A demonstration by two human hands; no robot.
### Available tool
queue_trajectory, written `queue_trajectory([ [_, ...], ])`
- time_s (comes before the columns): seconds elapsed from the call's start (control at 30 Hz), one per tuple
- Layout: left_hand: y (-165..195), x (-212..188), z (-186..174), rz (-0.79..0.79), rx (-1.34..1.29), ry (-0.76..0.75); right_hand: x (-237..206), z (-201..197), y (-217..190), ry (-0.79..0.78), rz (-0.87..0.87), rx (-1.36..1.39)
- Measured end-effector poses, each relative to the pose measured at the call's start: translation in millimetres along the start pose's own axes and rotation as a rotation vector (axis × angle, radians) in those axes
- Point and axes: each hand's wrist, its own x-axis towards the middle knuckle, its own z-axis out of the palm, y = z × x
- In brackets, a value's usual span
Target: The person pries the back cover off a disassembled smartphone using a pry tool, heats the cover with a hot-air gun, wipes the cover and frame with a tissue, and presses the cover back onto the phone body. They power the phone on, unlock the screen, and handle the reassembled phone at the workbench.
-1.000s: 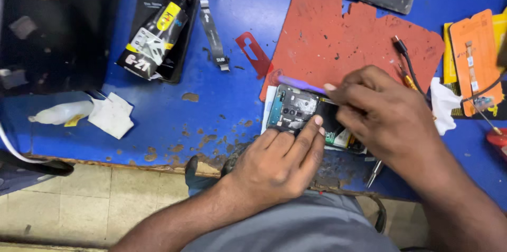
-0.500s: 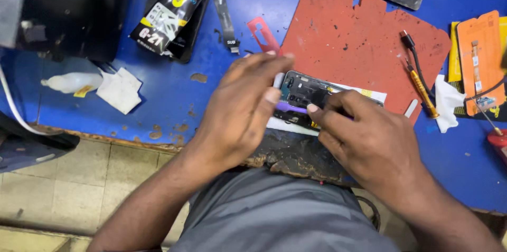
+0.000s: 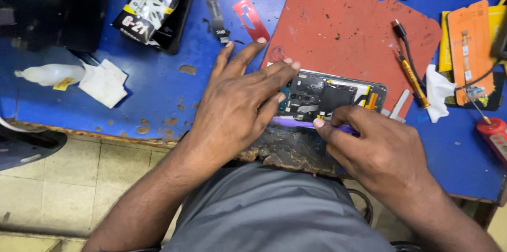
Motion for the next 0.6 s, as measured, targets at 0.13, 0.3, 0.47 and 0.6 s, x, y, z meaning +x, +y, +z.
queue_trajectory([
  [0.13,1,1,3,-0.016,0.004,-0.024,-16,-1,12,0.012,0.069,0.025],
  [0.3,2,3,5,-0.008,0.015,-0.017,-50,1,38,-0.011,0.256,0.050],
  [0.47,6,3,3,-0.055,0.005,-0.040,-106,-7,69,-0.023,0.489,0.098],
  [0.6,10,5,4,-0.050,0.016,-0.015,-147,-18,96,0.143,0.525,0.163],
])
